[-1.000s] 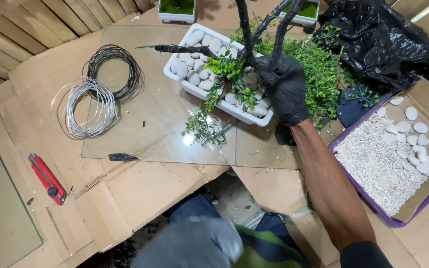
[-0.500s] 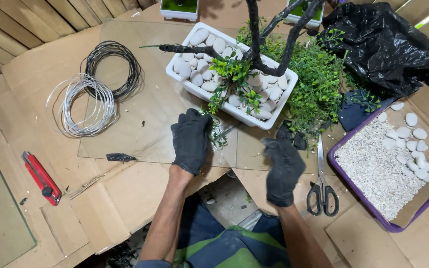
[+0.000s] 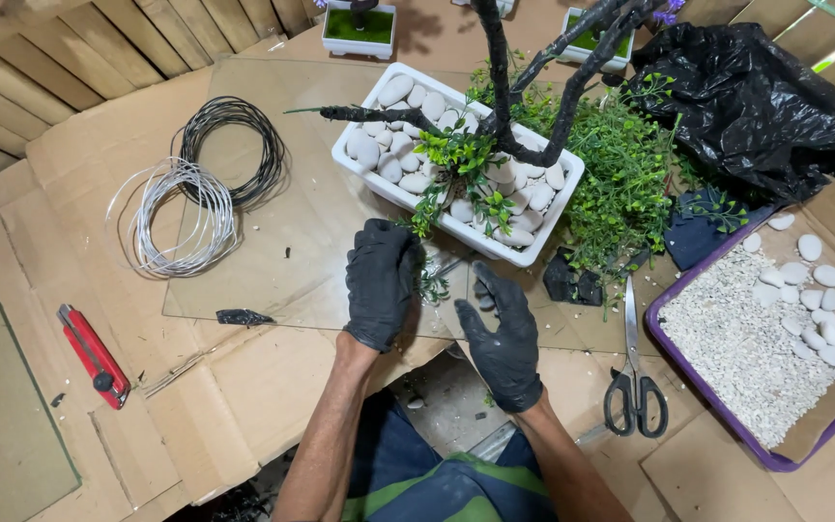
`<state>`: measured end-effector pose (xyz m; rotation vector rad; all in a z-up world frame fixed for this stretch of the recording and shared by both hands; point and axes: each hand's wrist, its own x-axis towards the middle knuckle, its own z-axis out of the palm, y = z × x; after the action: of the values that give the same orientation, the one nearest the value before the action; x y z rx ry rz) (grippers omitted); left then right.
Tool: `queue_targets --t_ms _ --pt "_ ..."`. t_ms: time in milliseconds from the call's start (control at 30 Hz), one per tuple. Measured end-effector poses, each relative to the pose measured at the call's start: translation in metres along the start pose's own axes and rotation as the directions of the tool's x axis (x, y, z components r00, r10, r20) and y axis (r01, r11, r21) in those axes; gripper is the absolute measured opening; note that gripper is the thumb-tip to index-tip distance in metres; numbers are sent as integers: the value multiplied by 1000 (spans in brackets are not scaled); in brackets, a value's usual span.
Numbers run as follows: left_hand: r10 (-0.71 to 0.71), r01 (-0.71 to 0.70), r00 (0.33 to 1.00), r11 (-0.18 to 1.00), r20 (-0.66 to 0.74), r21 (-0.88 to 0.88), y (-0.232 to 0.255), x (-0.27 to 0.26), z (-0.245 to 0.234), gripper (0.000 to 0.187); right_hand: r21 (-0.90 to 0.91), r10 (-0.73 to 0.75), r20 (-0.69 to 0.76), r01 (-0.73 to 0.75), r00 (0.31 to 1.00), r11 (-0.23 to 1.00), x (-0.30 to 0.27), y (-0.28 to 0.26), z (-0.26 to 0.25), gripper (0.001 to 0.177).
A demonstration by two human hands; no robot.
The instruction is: The person arranges small green artificial plants into a white rectangular planter filled with white stones. They use their gloved hands to position the foliage around a dark, twisted branch structure within the container.
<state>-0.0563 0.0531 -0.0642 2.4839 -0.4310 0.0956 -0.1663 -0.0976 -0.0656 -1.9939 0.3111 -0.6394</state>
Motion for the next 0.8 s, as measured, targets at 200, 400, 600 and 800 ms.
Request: queue_targets --t_ms 200,400,600,800 --pt "-83 -26 969 901 -231 -434 9 -16 -14 11 -12 -154 61 155 986 988 7 -19 12 63" --pt "-30 -70 927 965 -375 -251 35 -55 -45 14 146 -12 62 3 998 989 17 -70 -4 38" --pt "156 -190 903 981 -400 -47 50 -72 -55 26 203 198 77 -210 977 956 24 -92 -14 30" --pt "333 -306 877 943 -346 132 47 -74 -47 43 304 196 94 -215 976 928 20 -67 -15 13"
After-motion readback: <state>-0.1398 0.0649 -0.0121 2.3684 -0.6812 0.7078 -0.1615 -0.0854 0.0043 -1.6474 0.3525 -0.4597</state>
